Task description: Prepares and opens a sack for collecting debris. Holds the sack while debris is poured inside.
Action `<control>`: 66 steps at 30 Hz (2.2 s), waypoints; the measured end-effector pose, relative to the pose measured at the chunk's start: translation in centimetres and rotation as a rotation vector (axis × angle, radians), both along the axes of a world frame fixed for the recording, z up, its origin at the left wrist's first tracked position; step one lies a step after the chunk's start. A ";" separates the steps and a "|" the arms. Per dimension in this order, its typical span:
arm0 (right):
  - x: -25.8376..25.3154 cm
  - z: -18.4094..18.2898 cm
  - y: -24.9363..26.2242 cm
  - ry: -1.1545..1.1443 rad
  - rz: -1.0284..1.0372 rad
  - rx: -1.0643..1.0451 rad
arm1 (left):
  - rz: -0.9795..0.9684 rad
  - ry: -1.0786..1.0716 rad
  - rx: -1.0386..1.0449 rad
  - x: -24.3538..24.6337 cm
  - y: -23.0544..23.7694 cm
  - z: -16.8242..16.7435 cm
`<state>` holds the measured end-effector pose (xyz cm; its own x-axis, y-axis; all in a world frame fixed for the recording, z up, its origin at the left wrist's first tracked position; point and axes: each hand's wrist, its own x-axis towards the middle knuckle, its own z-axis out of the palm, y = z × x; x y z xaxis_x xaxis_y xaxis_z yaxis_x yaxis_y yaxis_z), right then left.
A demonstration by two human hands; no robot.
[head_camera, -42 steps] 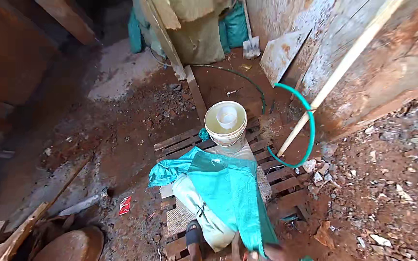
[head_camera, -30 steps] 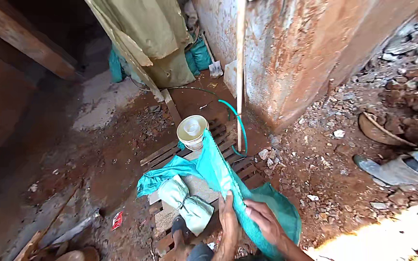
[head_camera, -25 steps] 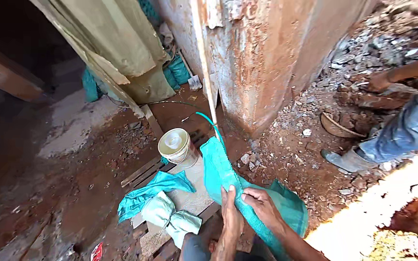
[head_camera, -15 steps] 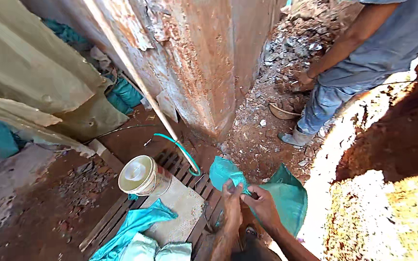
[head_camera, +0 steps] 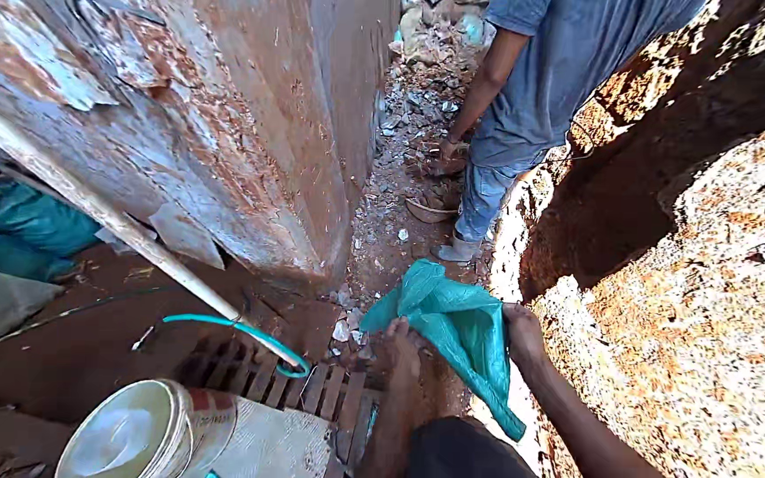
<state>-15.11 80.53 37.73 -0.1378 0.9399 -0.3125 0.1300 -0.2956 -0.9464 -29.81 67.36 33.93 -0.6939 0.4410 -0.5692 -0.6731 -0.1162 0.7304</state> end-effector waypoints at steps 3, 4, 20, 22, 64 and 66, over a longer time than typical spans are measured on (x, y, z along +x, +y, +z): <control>0.9 0.7 3.9 0.119 -0.143 -0.020 | 0.110 -0.150 0.061 -3.4 0.6 0.2; 1.6 1.0 5.1 0.147 -0.115 -0.001 | 0.125 -0.155 0.073 -4.6 0.8 0.4; 6.7 -2.3 5.3 0.045 0.336 -0.110 | -0.841 0.678 -0.713 -7.5 -1.2 -7.7; 6.7 -3.3 5.0 0.099 0.363 -0.263 | -0.556 0.400 -0.548 -5.5 -0.2 -6.7; -3.4 -3.0 10.2 -0.622 0.661 0.615 | -0.462 -0.213 0.552 -8.2 11.5 6.1; -4.2 -0.9 11.9 -0.500 0.526 0.523 | -0.377 -0.051 0.315 -12.3 9.9 5.7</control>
